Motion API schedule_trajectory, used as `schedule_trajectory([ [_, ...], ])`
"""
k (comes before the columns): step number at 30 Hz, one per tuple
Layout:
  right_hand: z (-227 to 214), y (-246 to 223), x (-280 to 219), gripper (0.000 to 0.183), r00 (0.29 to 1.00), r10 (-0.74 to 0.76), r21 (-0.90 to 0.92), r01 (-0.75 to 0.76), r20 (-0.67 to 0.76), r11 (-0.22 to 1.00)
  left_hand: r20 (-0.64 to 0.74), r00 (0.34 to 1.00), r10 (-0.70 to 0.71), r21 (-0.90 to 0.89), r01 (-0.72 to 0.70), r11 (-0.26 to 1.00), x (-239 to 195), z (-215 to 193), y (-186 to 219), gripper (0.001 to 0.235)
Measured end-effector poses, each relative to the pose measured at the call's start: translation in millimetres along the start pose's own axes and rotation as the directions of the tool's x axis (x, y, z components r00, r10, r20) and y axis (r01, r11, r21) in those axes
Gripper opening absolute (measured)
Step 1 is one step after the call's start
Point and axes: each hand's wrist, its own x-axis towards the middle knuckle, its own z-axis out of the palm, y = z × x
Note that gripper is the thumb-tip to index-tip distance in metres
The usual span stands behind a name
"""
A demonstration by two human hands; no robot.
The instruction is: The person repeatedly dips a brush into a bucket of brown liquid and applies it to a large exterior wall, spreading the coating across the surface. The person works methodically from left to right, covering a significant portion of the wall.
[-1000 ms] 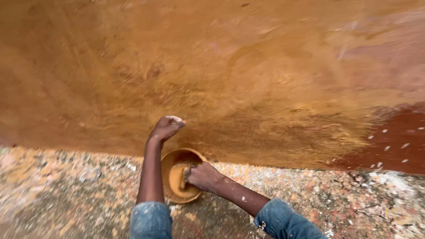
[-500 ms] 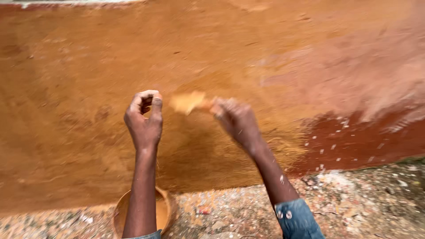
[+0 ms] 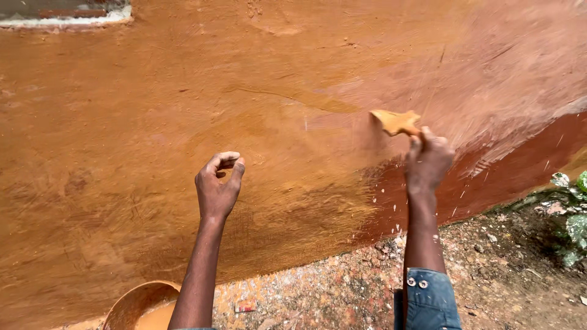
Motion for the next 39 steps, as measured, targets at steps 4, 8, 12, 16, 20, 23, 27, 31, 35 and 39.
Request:
schedule_trajectory([
  [4,-23.7,-9.0,-2.1,0.032,0.983,-0.040,0.180,0.073,-0.177,0.981,-0.070,0.995,-0.072,-0.072,0.067,0.995,1.9,6.7,-7.7,0.017],
  [8,-39.7,-47.9,-19.7,0.034,0.946,-0.150,0.203,0.214,-0.288,0.956,-0.139,0.988,-0.066,-0.146,0.046,0.988,-0.3,8.8,-6.2,0.015],
  [12,-43.9,-114.7,-41.1,0.034,0.981,-0.068,0.588,0.163,-0.181,0.792,-0.163,0.976,-0.148,-0.234,0.107,0.966,0.8,2.3,1.8,0.015],
  [16,-36.5,-173.3,-62.4,0.030,0.971,0.176,0.865,-0.226,0.162,0.447,-0.190,0.970,-0.149,-0.201,0.110,0.973,-3.1,-8.1,-0.1,0.013],
  [20,-34.7,-221.1,-91.8,0.034,0.971,-0.076,0.952,-0.206,0.228,0.225,-0.205,0.966,-0.156,-0.298,0.090,0.950,-1.2,-19.5,4.6,0.012],
  [23,-23.0,-237.2,-106.1,0.036,0.933,-0.045,0.847,-0.303,0.357,0.438,-0.201,0.966,-0.165,-0.336,0.090,0.937,-3.6,-18.3,4.5,0.012],
  [27,4.8,-220.7,-107.7,0.034,0.965,-0.129,0.811,-0.114,0.227,0.573,-0.198,0.963,-0.183,-0.364,0.102,0.926,-4.7,-17.1,-1.7,0.011],
  [31,10.4,-155.0,-80.5,0.035,0.937,0.166,0.619,-0.330,0.308,0.713,-0.206,0.943,-0.263,-0.474,0.139,0.869,-3.2,-6.8,-4.4,0.011],
  [35,-9.0,-102.5,-42.6,0.039,0.990,0.125,0.723,-0.130,0.060,0.678,-0.153,0.951,-0.269,-0.535,0.149,0.832,-1.7,-3.3,-0.5,0.014],
  [39,-23.1,-94.2,-28.6,0.033,0.963,0.268,0.848,-0.146,0.005,0.509,-0.117,0.943,-0.311,-0.495,0.216,0.841,-2.2,2.8,4.1,0.016],
])
